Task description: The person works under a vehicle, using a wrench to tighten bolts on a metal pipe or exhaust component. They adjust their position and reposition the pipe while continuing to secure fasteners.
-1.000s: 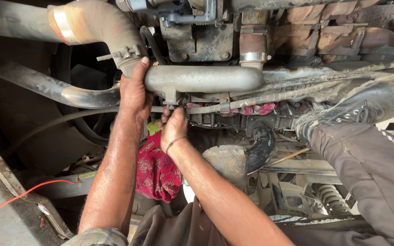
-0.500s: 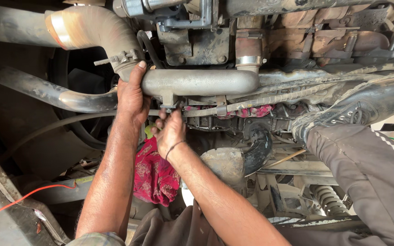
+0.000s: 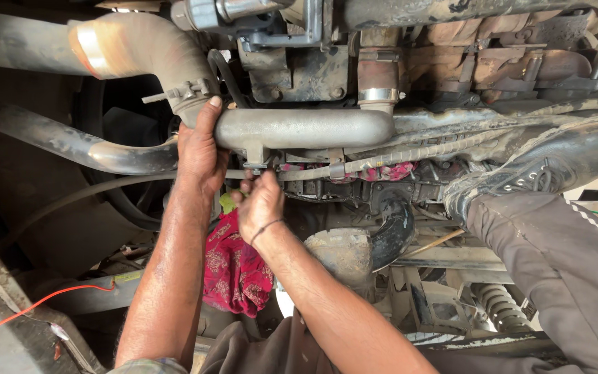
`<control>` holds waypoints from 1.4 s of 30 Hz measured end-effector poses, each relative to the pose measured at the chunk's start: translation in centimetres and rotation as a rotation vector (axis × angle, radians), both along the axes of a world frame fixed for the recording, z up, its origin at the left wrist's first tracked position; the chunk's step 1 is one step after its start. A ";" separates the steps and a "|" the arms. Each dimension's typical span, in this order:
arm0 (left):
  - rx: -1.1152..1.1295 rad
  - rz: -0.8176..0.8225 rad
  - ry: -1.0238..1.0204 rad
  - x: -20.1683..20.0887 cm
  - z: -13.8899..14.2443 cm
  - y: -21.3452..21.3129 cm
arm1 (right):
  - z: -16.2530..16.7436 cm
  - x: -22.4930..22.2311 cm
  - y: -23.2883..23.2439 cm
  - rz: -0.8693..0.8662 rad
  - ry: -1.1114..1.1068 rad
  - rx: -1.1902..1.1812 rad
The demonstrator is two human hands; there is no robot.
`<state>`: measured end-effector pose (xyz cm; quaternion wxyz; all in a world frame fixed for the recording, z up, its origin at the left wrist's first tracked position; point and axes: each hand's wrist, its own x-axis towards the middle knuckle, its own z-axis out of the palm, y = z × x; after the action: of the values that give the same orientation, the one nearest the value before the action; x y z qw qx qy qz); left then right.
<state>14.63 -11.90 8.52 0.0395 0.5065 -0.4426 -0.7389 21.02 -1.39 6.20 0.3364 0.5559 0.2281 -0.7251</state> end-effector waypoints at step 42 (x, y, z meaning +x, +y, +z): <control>0.003 -0.013 0.010 0.3 0.2 0.1 | 1.4 0.5 0.8 -0.432 0.169 -0.725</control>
<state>14.90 -11.82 8.76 0.0364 0.4999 -0.4447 -0.7423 21.57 -0.60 7.56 0.3306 0.3754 -0.1362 -0.8551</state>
